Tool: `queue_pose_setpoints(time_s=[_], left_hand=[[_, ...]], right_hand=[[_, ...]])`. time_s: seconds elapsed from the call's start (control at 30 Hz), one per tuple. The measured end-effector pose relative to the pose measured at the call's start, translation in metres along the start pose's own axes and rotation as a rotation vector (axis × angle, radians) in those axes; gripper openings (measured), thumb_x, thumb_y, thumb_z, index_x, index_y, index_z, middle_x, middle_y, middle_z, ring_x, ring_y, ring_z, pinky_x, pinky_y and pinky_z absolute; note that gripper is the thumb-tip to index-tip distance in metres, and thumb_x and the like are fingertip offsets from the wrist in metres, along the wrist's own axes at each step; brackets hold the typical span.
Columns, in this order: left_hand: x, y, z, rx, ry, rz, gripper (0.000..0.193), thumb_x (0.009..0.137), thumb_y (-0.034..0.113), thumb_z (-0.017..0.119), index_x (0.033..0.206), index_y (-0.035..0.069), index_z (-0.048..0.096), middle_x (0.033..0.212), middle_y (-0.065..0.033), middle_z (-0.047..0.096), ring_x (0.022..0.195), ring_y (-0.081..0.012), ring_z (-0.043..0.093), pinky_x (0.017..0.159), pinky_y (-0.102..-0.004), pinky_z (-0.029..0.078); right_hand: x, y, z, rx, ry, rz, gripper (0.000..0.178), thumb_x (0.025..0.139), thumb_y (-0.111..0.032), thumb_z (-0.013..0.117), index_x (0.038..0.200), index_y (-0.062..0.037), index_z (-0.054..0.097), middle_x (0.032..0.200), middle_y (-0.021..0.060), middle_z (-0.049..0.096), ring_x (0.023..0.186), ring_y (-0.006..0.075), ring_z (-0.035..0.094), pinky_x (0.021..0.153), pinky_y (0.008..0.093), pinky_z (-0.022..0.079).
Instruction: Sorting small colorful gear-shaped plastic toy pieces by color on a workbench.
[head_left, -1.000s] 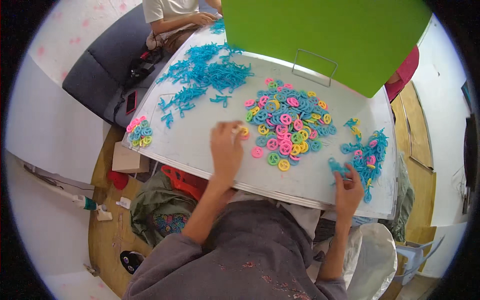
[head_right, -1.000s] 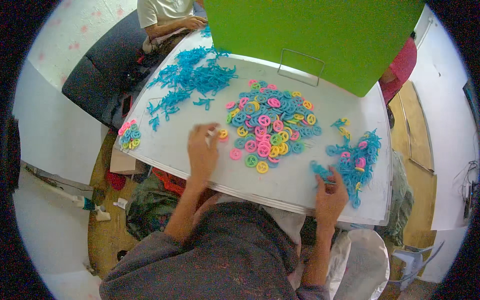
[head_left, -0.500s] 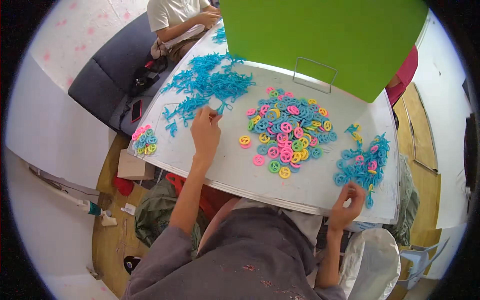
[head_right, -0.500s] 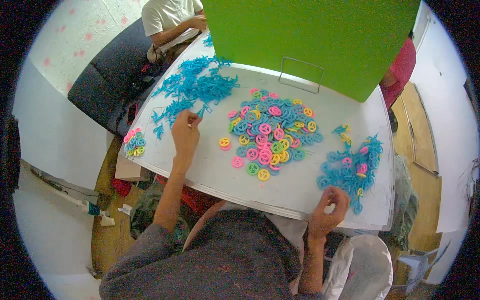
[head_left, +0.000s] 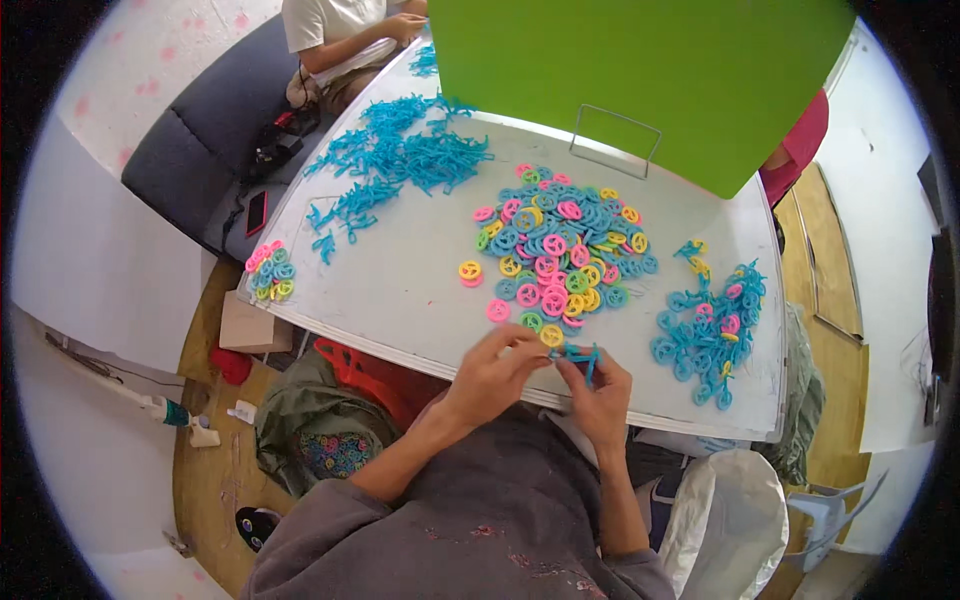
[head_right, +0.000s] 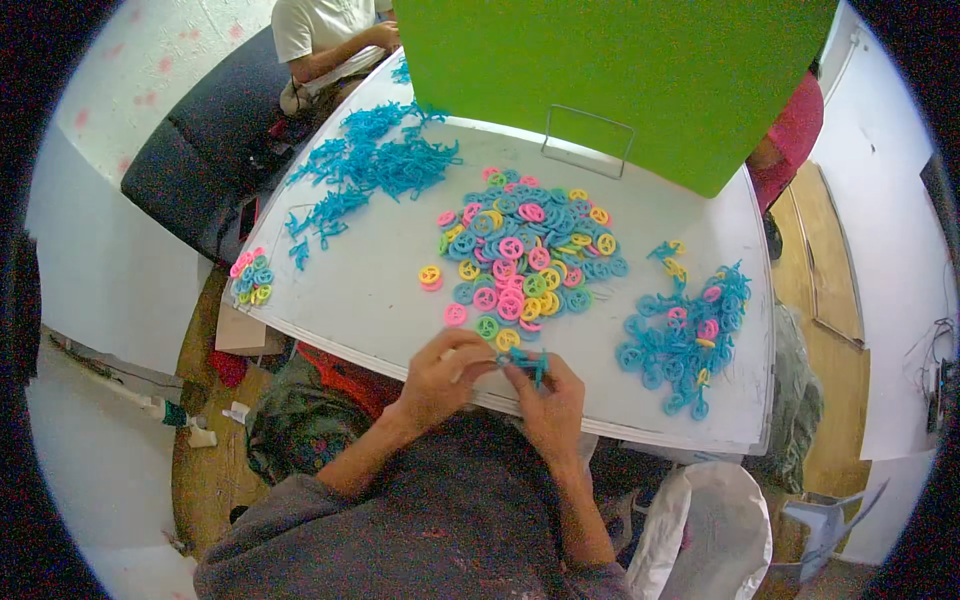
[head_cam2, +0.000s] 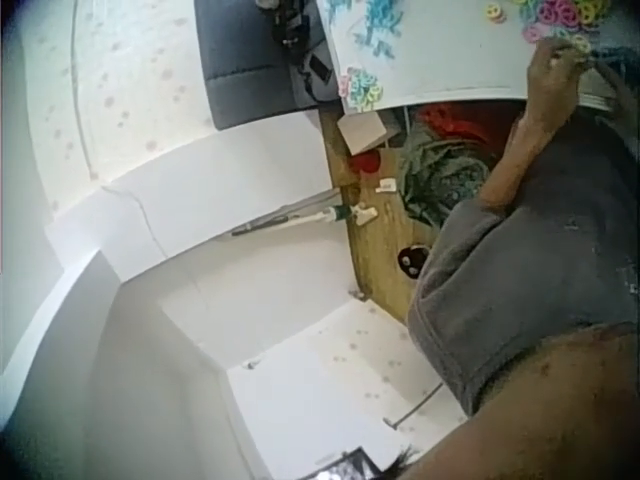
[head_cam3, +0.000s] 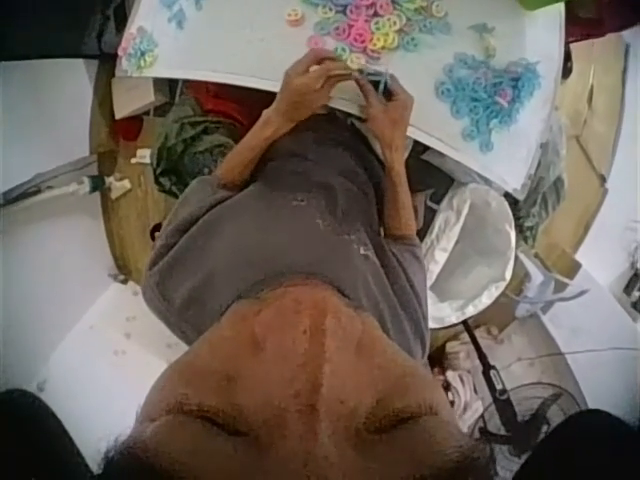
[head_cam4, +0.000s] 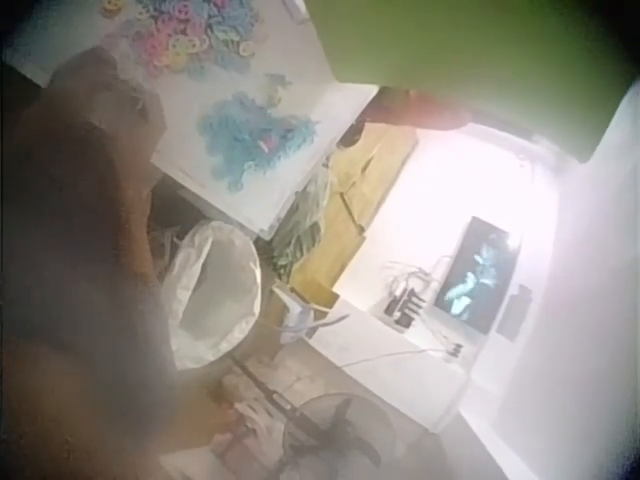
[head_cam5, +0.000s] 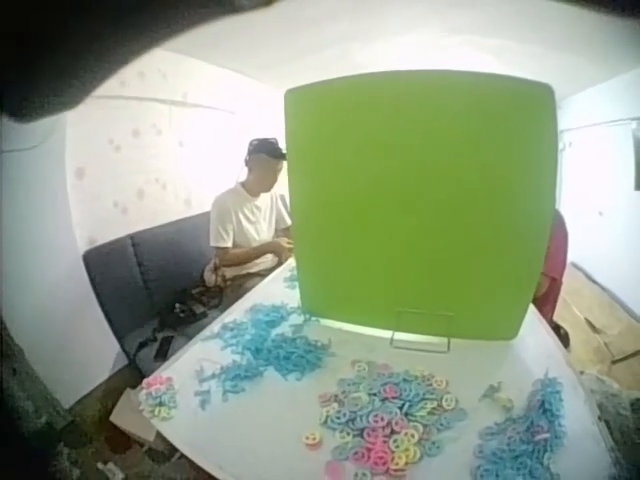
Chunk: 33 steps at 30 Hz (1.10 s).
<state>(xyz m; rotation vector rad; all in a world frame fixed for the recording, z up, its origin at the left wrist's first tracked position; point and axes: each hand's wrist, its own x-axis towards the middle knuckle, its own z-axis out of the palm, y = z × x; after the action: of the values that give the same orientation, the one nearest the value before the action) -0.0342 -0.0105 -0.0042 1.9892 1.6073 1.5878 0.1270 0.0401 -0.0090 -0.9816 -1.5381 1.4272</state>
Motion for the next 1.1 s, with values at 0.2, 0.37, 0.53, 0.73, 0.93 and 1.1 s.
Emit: queue_pose_setpoints(time_s=[0.2,0.37,0.53,0.73,0.93,1.1], left_hand=[[0.018,-0.033,-0.015,0.43,0.162,-0.281,0.02,0.08,0.008,0.07,0.098,0.004,0.063,0.091,-0.0116,0.058,0.078,-0.0266,0.059,0.07,-0.0355,0.05],[0.017,-0.04,-0.015,0.277,0.053,-0.424,0.023,0.078,0.007,0.07,0.099,0.003,0.062,0.089,-0.0112,0.058,0.075,-0.0243,0.059,0.071,-0.0348,0.048],[0.018,-0.037,-0.013,0.13,0.132,-0.524,0.015,0.078,0.0,0.067,0.093,0.001,0.063,0.087,-0.0116,0.059,0.071,-0.0213,0.061,0.067,-0.032,0.049],[0.009,-0.037,-0.012,0.212,0.108,-0.484,0.014,0.078,-0.001,0.066,0.092,0.0,0.063,0.09,-0.0127,0.059,0.076,-0.0232,0.064,0.07,-0.0323,0.05],[0.015,-0.025,-0.018,0.209,0.055,-0.487,0.013,0.082,0.001,0.064,0.095,0.0,0.062,0.087,-0.01,0.061,0.075,-0.0191,0.062,0.066,-0.0277,0.048],[0.018,-0.004,-0.011,-0.426,0.042,-0.699,0.009,0.087,0.007,0.064,0.093,0.001,0.061,0.082,-0.0048,0.065,0.073,-0.0102,0.059,0.064,-0.024,0.046]], right_hand=[[0.007,0.003,-0.008,-0.037,0.098,0.003,0.017,0.084,0.0,0.068,0.101,0.0027,0.065,0.087,0.002,0.064,0.078,0.0065,0.056,0.071,0.0212,0.045],[0.006,0.007,-0.008,-0.025,0.12,0.017,0.016,0.082,-0.002,0.07,0.097,0.0028,0.065,0.083,-0.0001,0.062,0.073,0.0046,0.053,0.066,0.0191,0.042],[0.005,0.002,-0.009,-0.114,0.123,0.086,0.015,0.081,-0.002,0.072,0.094,0.002,0.065,0.078,-0.0012,0.062,0.068,0.003,0.053,0.061,0.0189,0.041],[0.011,0.001,0.0,-0.035,0.072,0.087,0.015,0.081,-0.001,0.071,0.095,0.0024,0.066,0.083,0.0035,0.066,0.073,0.0056,0.058,0.065,0.0202,0.046],[0.017,0.008,0.003,-0.032,0.019,0.033,0.014,0.081,0.003,0.069,0.094,0.0038,0.065,0.088,0.0077,0.068,0.08,0.0104,0.063,0.073,0.0235,0.05],[0.015,0.008,0.002,-0.031,-0.013,0.026,0.012,0.081,0.006,0.066,0.092,0.0048,0.065,0.089,0.0089,0.069,0.082,0.0123,0.064,0.077,0.0255,0.051]])
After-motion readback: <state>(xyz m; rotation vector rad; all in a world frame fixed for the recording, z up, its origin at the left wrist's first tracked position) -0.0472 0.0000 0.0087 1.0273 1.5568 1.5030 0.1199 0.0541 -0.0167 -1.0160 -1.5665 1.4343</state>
